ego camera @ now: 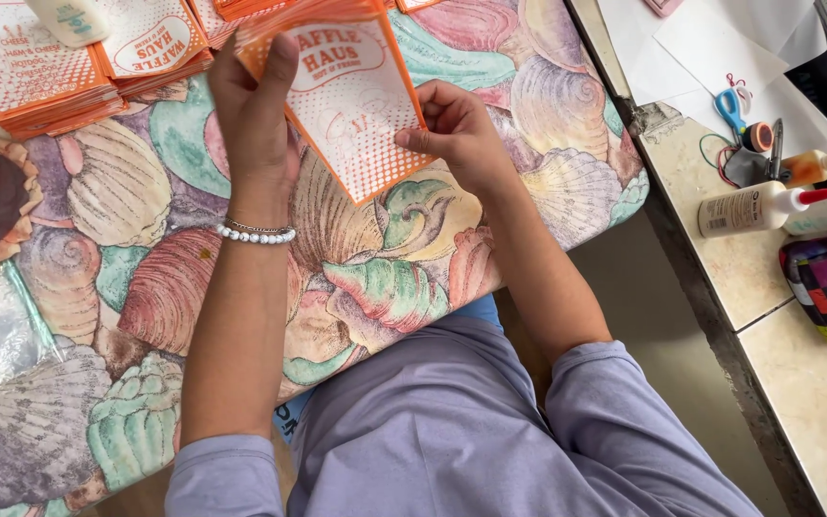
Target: Applying glue and tape to paper bag templates and folding them to assemble the bags
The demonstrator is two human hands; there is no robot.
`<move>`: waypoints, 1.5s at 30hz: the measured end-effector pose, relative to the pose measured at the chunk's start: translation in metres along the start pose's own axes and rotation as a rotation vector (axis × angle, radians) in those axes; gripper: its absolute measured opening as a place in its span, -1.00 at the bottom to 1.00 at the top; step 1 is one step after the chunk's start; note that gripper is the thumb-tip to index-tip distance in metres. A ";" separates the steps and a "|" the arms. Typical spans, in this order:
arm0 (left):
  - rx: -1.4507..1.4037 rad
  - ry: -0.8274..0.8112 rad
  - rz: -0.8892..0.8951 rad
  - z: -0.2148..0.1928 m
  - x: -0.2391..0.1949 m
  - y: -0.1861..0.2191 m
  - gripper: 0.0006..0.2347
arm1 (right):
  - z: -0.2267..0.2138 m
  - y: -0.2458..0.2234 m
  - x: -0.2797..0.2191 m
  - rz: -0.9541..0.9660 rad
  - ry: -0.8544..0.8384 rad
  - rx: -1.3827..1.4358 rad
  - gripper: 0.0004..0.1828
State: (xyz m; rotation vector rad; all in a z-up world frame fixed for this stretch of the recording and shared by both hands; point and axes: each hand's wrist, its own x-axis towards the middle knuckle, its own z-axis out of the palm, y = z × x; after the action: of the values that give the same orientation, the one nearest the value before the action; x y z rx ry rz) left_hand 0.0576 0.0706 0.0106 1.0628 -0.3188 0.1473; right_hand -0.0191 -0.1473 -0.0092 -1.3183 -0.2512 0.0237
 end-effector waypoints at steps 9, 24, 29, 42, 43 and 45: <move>0.006 -0.124 -0.150 0.009 -0.009 -0.010 -0.82 | 0.001 0.004 0.003 0.044 0.045 -0.021 -0.72; 0.236 -0.149 0.190 0.033 -0.046 -0.017 -0.88 | 0.009 0.048 0.008 -0.164 0.210 -0.192 -0.30; 0.339 -0.095 0.125 0.031 -0.046 -0.024 -0.83 | -0.005 0.065 0.011 -0.116 0.306 -0.246 -0.43; 0.378 -0.092 0.284 0.038 -0.047 0.000 -0.74 | 0.001 0.063 0.011 -0.133 0.380 -0.196 -0.83; 0.401 -0.081 0.314 0.041 -0.046 0.003 -0.75 | 0.001 0.063 0.011 -0.154 0.385 -0.143 -0.81; 0.413 -0.041 0.294 0.044 -0.045 -0.007 -0.76 | 0.008 0.055 0.016 -0.202 0.368 -0.185 -0.81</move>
State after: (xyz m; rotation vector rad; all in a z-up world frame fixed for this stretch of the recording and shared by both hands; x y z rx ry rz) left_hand 0.0085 0.0306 0.0096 1.4239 -0.4953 0.4706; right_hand 0.0015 -0.1233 -0.0580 -1.4472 -0.0722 -0.4183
